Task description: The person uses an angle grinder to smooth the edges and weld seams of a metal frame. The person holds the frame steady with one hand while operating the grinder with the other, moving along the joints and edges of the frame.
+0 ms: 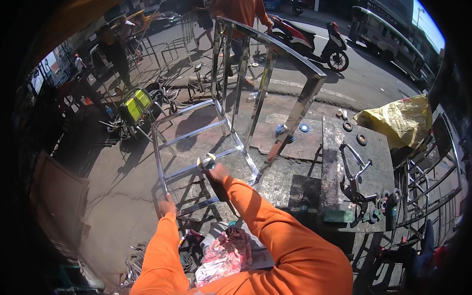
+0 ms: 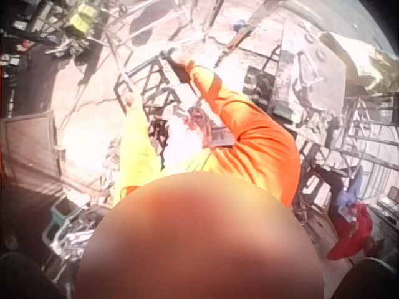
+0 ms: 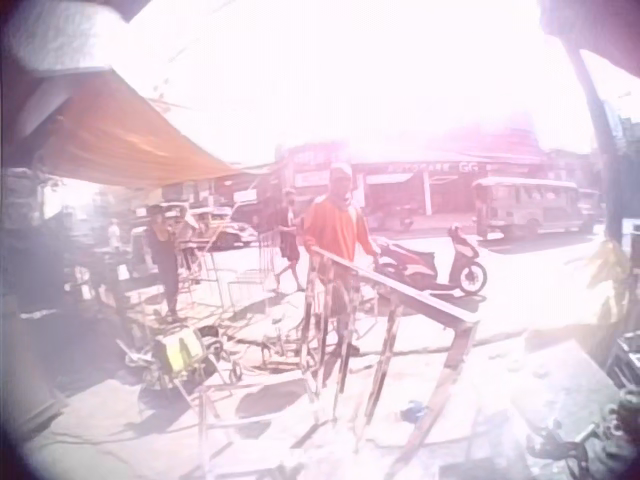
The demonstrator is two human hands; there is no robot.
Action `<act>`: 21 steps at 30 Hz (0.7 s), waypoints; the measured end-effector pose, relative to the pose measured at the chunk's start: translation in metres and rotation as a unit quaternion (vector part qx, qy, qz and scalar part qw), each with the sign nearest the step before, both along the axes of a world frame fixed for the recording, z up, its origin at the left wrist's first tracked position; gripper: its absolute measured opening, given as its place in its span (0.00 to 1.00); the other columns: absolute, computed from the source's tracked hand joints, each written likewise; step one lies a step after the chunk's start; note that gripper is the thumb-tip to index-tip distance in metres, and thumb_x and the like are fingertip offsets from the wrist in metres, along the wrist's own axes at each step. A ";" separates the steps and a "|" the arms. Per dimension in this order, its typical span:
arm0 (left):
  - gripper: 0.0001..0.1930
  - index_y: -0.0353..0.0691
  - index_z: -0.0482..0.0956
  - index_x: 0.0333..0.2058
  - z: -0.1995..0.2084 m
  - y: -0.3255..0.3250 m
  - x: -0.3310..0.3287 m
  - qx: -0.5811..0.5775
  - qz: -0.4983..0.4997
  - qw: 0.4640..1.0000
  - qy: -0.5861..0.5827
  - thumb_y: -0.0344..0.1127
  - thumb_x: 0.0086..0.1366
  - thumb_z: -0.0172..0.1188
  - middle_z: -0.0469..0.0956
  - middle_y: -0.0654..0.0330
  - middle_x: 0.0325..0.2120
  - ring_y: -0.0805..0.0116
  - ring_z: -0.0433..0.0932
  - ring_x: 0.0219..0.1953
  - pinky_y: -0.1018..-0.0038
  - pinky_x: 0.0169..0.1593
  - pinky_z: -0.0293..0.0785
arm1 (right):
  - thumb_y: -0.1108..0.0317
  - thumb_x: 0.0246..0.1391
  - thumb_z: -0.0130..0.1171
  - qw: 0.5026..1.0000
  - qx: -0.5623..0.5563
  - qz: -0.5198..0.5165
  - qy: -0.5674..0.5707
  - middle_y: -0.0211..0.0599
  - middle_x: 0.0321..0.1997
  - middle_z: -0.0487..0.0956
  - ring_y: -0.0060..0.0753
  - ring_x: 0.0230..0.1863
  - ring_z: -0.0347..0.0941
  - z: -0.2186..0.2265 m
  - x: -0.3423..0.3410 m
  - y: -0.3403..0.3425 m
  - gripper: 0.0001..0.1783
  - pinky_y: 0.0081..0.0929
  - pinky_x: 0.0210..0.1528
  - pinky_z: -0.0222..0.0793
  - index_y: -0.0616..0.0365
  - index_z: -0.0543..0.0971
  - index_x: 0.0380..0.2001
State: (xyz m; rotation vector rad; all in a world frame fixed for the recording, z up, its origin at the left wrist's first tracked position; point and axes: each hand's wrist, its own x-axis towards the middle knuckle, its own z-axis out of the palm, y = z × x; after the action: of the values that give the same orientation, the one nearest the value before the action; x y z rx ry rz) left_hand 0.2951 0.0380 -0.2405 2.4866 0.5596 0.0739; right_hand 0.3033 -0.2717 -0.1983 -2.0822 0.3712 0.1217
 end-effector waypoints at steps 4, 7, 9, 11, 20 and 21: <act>0.27 0.30 0.78 0.40 0.000 -0.005 -0.003 0.069 -0.015 0.997 -0.009 0.55 0.65 0.53 0.81 0.39 0.37 0.37 0.79 0.41 0.48 0.47 0.73 | 0.45 0.47 0.66 0.988 0.044 -0.131 -0.063 0.41 0.45 0.82 0.40 0.46 0.78 -0.019 -0.010 -0.084 0.29 0.35 0.49 0.70 0.54 0.82 0.46; 0.26 0.30 0.76 0.41 0.005 -0.010 -0.006 0.068 -0.010 0.997 -0.020 0.55 0.66 0.52 0.81 0.40 0.36 0.37 0.79 0.41 0.47 0.46 0.73 | 0.48 0.46 0.68 0.981 0.091 -0.168 0.030 0.35 0.45 0.81 0.36 0.44 0.76 -0.022 0.001 -0.126 0.30 0.32 0.50 0.69 0.53 0.80 0.50; 0.27 0.31 0.75 0.42 0.008 -0.012 -0.008 0.063 -0.016 0.998 -0.021 0.55 0.66 0.52 0.81 0.41 0.36 0.38 0.80 0.41 0.46 0.45 0.73 | 0.48 0.45 0.68 0.989 0.067 -0.119 -0.054 0.36 0.44 0.81 0.34 0.43 0.76 -0.023 0.011 -0.122 0.31 0.30 0.48 0.69 0.56 0.80 0.49; 0.27 0.31 0.74 0.44 0.012 -0.013 -0.008 0.062 -0.026 0.997 -0.022 0.55 0.66 0.51 0.81 0.41 0.36 0.38 0.80 0.41 0.46 0.45 0.73 | 0.41 0.41 0.67 0.990 0.022 -0.070 -0.124 0.44 0.45 0.81 0.41 0.46 0.76 -0.021 0.013 -0.104 0.38 0.33 0.49 0.70 0.62 0.80 0.46; 0.27 0.31 0.76 0.44 0.023 -0.015 -0.013 0.102 -0.011 0.995 0.012 0.55 0.66 0.51 0.81 0.39 0.39 0.37 0.79 0.43 0.46 0.46 0.73 | 0.31 0.40 0.64 0.998 0.053 -0.015 0.032 0.60 0.54 0.77 0.56 0.57 0.74 0.029 0.017 0.042 0.50 0.40 0.57 0.70 0.65 0.75 0.54; 0.28 0.31 0.76 0.44 0.022 -0.014 -0.011 0.103 -0.009 0.995 0.007 0.56 0.66 0.51 0.80 0.39 0.39 0.37 0.79 0.43 0.46 0.46 0.73 | 0.32 0.40 0.64 0.998 0.033 -0.027 0.048 0.60 0.55 0.76 0.55 0.59 0.72 0.031 0.019 0.061 0.50 0.40 0.59 0.68 0.66 0.74 0.55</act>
State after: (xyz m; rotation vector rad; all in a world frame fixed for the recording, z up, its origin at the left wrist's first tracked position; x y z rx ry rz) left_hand 0.2839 0.0238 -0.2184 2.6935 0.5606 0.1115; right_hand 0.3221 -0.2104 -0.1674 -2.0048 0.4762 0.1986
